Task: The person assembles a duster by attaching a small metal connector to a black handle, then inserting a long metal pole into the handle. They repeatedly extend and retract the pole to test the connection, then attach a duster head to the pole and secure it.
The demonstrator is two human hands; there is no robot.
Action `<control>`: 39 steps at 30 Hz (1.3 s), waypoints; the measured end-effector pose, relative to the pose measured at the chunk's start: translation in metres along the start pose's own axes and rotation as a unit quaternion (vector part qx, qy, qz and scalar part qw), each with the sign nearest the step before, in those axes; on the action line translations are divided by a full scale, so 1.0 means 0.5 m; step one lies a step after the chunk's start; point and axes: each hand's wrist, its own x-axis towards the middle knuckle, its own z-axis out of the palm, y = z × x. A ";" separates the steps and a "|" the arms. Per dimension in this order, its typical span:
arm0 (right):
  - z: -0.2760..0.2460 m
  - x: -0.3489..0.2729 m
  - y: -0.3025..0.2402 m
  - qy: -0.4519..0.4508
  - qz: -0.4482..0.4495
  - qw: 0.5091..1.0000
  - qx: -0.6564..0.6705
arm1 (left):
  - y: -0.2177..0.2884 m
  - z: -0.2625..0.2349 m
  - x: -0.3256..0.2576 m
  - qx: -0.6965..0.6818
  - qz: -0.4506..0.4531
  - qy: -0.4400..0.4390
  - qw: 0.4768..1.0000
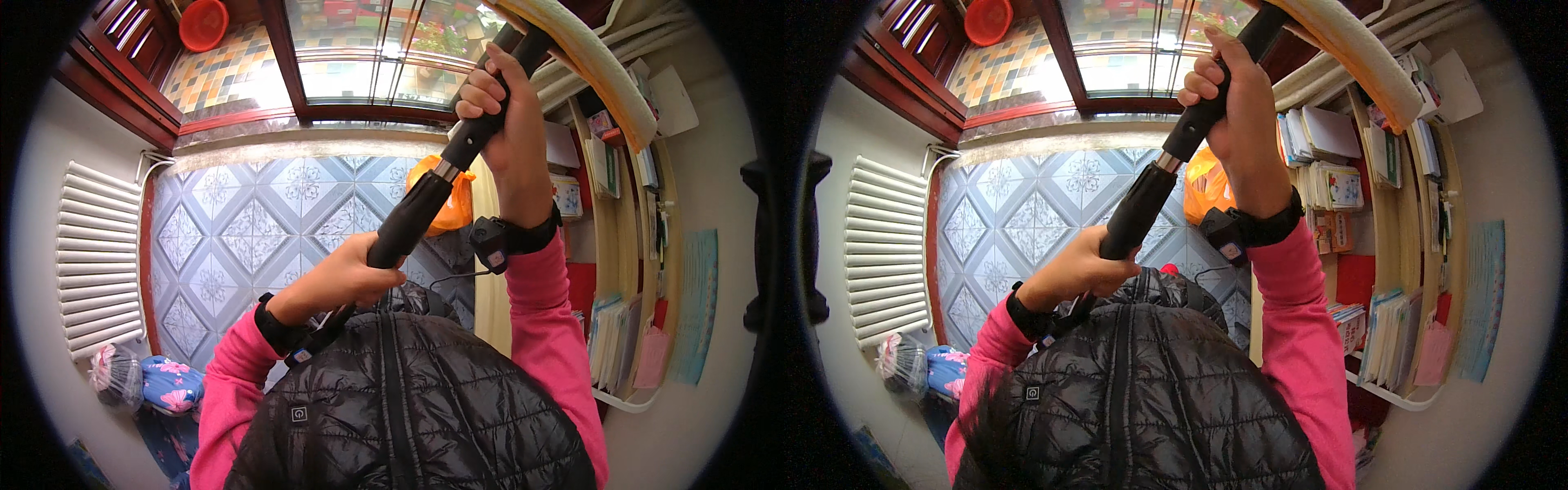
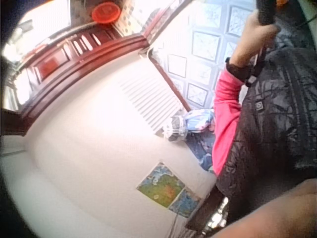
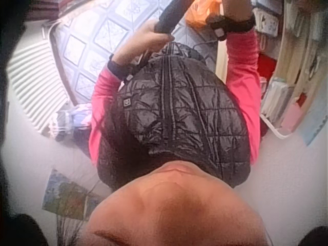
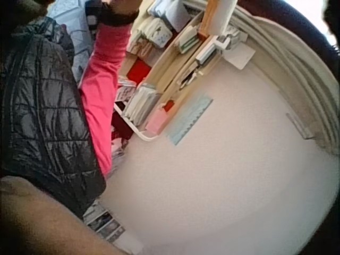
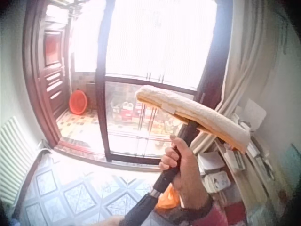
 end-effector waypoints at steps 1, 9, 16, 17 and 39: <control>-0.002 -0.001 0.001 0.001 -0.004 1.000 -0.002 | -0.001 0.001 -0.001 0.006 0.003 0.001 1.000; 0.001 -0.010 0.003 0.020 -0.018 1.000 -0.004 | -0.010 0.003 0.006 0.023 0.015 0.008 1.000; -0.017 -0.012 0.012 0.006 -0.012 1.000 0.008 | -0.015 0.007 0.012 0.041 0.021 0.043 0.998; -0.021 -0.008 0.011 0.009 -0.004 1.000 0.009 | -0.014 0.006 0.015 0.034 0.020 0.051 0.998; 0.026 -0.113 0.178 0.025 -0.063 0.994 -0.082 | -0.035 -0.020 0.027 0.165 0.077 0.147 0.972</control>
